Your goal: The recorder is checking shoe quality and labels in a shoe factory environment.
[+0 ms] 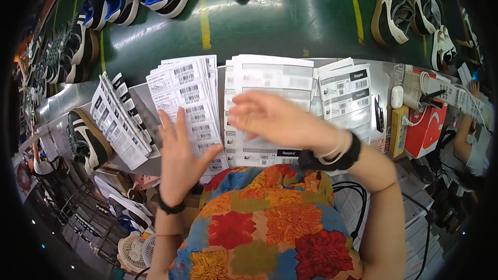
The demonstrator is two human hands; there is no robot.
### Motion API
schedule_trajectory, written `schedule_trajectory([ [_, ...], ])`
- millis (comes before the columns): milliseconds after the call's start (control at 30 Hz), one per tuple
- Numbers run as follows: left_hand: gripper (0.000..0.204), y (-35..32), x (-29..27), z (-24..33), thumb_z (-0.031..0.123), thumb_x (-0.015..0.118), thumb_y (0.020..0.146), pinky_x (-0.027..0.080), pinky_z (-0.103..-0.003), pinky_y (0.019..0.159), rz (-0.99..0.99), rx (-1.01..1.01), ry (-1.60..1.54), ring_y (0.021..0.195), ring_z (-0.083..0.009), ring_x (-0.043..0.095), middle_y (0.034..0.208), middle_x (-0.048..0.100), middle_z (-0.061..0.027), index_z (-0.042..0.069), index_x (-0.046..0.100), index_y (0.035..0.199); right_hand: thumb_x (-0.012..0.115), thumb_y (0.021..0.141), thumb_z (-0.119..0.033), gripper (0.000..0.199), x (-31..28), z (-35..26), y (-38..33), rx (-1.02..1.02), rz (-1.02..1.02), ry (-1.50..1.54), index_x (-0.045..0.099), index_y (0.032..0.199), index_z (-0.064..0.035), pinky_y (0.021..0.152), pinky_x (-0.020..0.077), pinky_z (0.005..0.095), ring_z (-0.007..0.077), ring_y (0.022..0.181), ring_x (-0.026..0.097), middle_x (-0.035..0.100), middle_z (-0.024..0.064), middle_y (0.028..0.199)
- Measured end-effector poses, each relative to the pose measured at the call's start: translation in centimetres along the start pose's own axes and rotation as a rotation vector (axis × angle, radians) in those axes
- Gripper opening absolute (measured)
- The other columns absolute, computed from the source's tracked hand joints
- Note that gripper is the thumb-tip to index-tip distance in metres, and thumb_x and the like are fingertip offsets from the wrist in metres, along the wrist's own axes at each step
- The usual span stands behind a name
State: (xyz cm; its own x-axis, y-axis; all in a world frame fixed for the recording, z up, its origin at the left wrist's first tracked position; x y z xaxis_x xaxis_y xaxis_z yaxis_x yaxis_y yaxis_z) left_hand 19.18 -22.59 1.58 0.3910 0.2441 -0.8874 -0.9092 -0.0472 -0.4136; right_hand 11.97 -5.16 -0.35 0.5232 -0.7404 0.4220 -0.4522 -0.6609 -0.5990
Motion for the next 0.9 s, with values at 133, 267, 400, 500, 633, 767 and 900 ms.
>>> schedule_trajectory([
  [133, 0.118, -0.2, 2.5, -0.1, 0.05, 0.085, 0.062, 0.039, -0.072, 0.086, 0.265, -0.115, -0.108, 0.131, -0.0626, 0.027, 0.157, 0.008, -0.0363, 0.001, 0.027, 0.152, 0.066, 0.096, -0.028, 0.059, 3.5, 6.4, 1.3, 0.094, 0.212, 0.411, 0.044, 0.137, 0.0084, 0.08, 0.0548, 0.0272, 0.0161, 0.097, 0.062, 0.062, 0.0132, 0.111],
  [267, 0.114, -0.9, 0.8, -1.0, 0.04, 0.085, 0.061, 0.038, -0.066, 0.094, 0.339, -0.041, -0.243, 0.132, -0.0563, 0.03, 0.158, 0.013, -0.033, 0.003, 0.028, 0.153, 0.068, 0.094, -0.027, 0.055, 5.5, 6.5, 2.6, 0.121, 0.098, 0.357, 0.048, 0.133, 0.0073, 0.07, 0.0506, 0.0245, 0.0119, 0.089, 0.058, 0.059, 0.0088, 0.102],
  [400, 0.11, -1.5, 0.4, -6.1, 0.031, 0.081, 0.061, 0.039, -0.052, 0.104, 0.252, 0.062, -0.858, 0.134, -0.0403, 0.039, 0.155, 0.025, -0.0281, 0.005, 0.027, 0.153, 0.069, 0.091, -0.038, 0.055, 9.1, 2.2, 2.1, -0.308, 0.052, -0.174, 0.054, 0.132, -0.0051, 0.094, 0.0463, 0.0362, 0.0269, 0.108, 0.055, 0.052, 0.0169, 0.119],
  [500, 0.114, -3.0, 1.6, -7.4, 0.038, 0.078, 0.057, 0.042, -0.05, 0.106, 0.113, -0.116, -1.911, 0.128, -0.0366, 0.048, 0.14, 0.045, -0.0243, 0.001, 0.025, 0.152, 0.069, 0.09, -0.037, 0.055, 12.6, -0.2, 0.6, -0.639, -0.027, -0.463, 0.054, 0.132, -0.0048, 0.104, 0.0404, 0.0413, 0.0362, 0.123, 0.047, 0.044, 0.023, 0.132],
  [633, 0.115, -1.7, 0.8, -8.1, 0.043, 0.075, 0.059, 0.042, -0.06, 0.104, -0.075, 0.359, -2.419, 0.126, -0.0473, 0.049, 0.143, 0.04, -0.0338, -0.002, 0.023, 0.151, 0.07, 0.089, -0.032, 0.052, 14.9, -1.7, -1.6, -0.914, -0.152, -0.666, 0.056, 0.129, -0.0021, 0.105, 0.0398, 0.0411, 0.0376, 0.123, 0.046, 0.045, 0.0224, 0.136],
  [767, 0.111, 0.7, -0.4, -5.9, 0.042, 0.073, 0.062, 0.04, -0.065, 0.103, -0.122, 0.39, -2.373, 0.125, -0.0531, 0.047, 0.143, 0.037, -0.0378, -0.003, 0.023, 0.151, 0.072, 0.087, -0.025, 0.048, 10.8, -1.4, -1.4, -0.831, -0.014, -0.732, 0.056, 0.127, -0.0011, 0.102, 0.0421, 0.0407, 0.0348, 0.122, 0.049, 0.051, 0.0177, 0.133],
  [900, 0.101, 1.2, 1.1, -5.6, 0.038, 0.073, 0.069, 0.047, -0.052, 0.101, -0.097, 0.282, -2.403, 0.124, -0.0461, 0.05, 0.141, 0.043, -0.034, -0.004, 0.03, 0.149, 0.069, 0.089, -0.021, 0.046, 6.4, -1.6, -0.3, -0.768, 0.271, -0.737, 0.055, 0.128, -0.0005, 0.095, 0.0462, 0.0371, 0.0303, 0.113, 0.056, 0.056, 0.0153, 0.126],
])
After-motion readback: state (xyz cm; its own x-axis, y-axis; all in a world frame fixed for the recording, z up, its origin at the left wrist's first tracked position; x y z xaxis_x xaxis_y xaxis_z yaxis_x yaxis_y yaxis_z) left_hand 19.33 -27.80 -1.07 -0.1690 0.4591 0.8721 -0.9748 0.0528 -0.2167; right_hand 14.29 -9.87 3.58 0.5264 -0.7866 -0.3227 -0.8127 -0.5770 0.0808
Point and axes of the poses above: each hand's wrist, its own y-axis towards the middle knuckle, its own x-axis out of the palm, z = x × y, the point moved 8 cm from there along y, towards the middle knuckle
